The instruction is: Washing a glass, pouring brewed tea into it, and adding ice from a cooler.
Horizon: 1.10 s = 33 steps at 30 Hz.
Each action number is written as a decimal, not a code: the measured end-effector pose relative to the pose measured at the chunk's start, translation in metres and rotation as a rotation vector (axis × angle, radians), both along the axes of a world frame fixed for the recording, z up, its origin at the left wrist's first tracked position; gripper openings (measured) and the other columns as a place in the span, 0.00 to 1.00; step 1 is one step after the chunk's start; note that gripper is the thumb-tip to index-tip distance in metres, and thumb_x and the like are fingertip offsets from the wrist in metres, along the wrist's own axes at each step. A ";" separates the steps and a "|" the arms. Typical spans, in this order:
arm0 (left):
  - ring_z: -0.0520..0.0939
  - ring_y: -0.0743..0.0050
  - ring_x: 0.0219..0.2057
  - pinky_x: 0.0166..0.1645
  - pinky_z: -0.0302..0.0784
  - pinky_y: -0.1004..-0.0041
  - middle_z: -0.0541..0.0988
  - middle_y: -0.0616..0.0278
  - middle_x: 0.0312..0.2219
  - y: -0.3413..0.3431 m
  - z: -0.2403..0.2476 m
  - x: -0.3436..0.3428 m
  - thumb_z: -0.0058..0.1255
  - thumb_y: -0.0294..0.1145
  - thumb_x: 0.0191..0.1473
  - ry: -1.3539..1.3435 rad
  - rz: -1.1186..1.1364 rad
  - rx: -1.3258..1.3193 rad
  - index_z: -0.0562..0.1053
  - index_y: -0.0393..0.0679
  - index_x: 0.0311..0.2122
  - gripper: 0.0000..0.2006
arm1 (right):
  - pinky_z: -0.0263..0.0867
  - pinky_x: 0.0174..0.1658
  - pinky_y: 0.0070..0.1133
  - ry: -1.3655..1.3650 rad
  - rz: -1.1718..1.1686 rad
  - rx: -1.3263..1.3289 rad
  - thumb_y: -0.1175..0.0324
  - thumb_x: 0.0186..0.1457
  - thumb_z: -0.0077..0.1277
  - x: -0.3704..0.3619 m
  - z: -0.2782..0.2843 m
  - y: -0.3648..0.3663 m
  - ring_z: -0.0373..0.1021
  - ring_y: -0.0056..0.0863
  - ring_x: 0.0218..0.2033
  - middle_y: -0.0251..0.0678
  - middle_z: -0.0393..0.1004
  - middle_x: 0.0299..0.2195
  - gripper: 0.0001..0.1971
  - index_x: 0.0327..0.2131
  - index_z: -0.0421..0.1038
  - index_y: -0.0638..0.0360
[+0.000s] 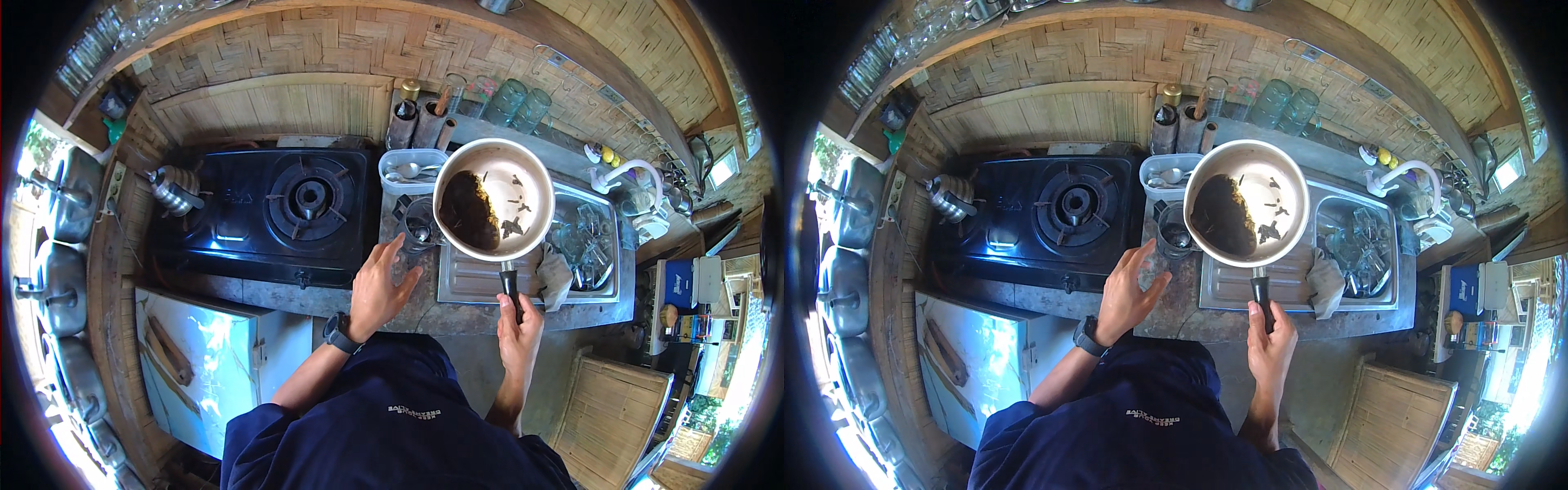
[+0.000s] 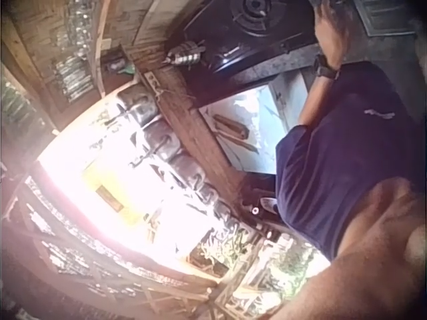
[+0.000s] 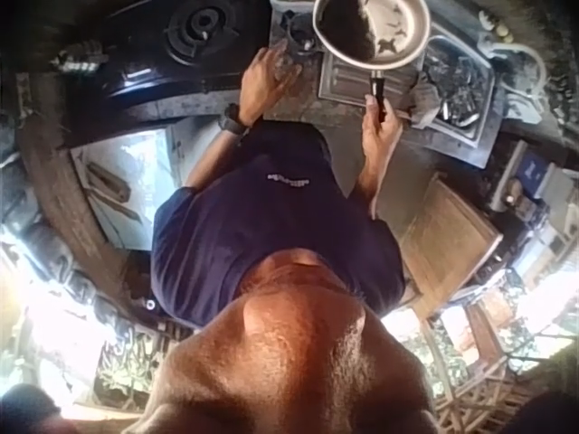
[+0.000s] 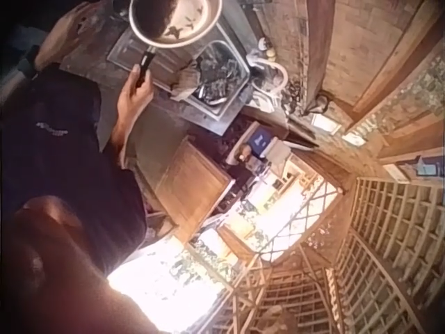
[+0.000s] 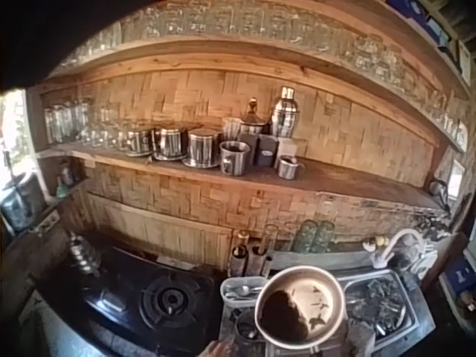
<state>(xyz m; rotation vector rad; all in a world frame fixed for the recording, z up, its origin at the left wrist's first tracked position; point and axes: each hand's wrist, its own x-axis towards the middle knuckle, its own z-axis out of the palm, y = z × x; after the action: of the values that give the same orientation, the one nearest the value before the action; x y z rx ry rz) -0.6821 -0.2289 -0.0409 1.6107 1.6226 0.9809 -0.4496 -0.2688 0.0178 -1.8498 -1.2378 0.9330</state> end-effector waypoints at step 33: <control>0.76 0.47 0.49 0.51 0.75 0.59 0.71 0.44 0.51 0.050 -0.051 0.013 0.64 0.35 0.45 0.024 0.022 0.035 0.58 0.38 0.61 0.39 | 0.62 0.26 0.28 -0.271 0.034 0.257 0.67 0.58 0.54 -0.007 -0.019 0.012 0.63 0.38 0.19 0.47 0.69 0.20 0.09 0.31 0.72 0.65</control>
<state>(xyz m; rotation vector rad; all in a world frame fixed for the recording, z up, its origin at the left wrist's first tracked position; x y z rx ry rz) -0.6688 -0.1785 -0.0916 1.6365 1.6514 1.0105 -0.4561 -0.2564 -0.0016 -1.7922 -1.4805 0.5214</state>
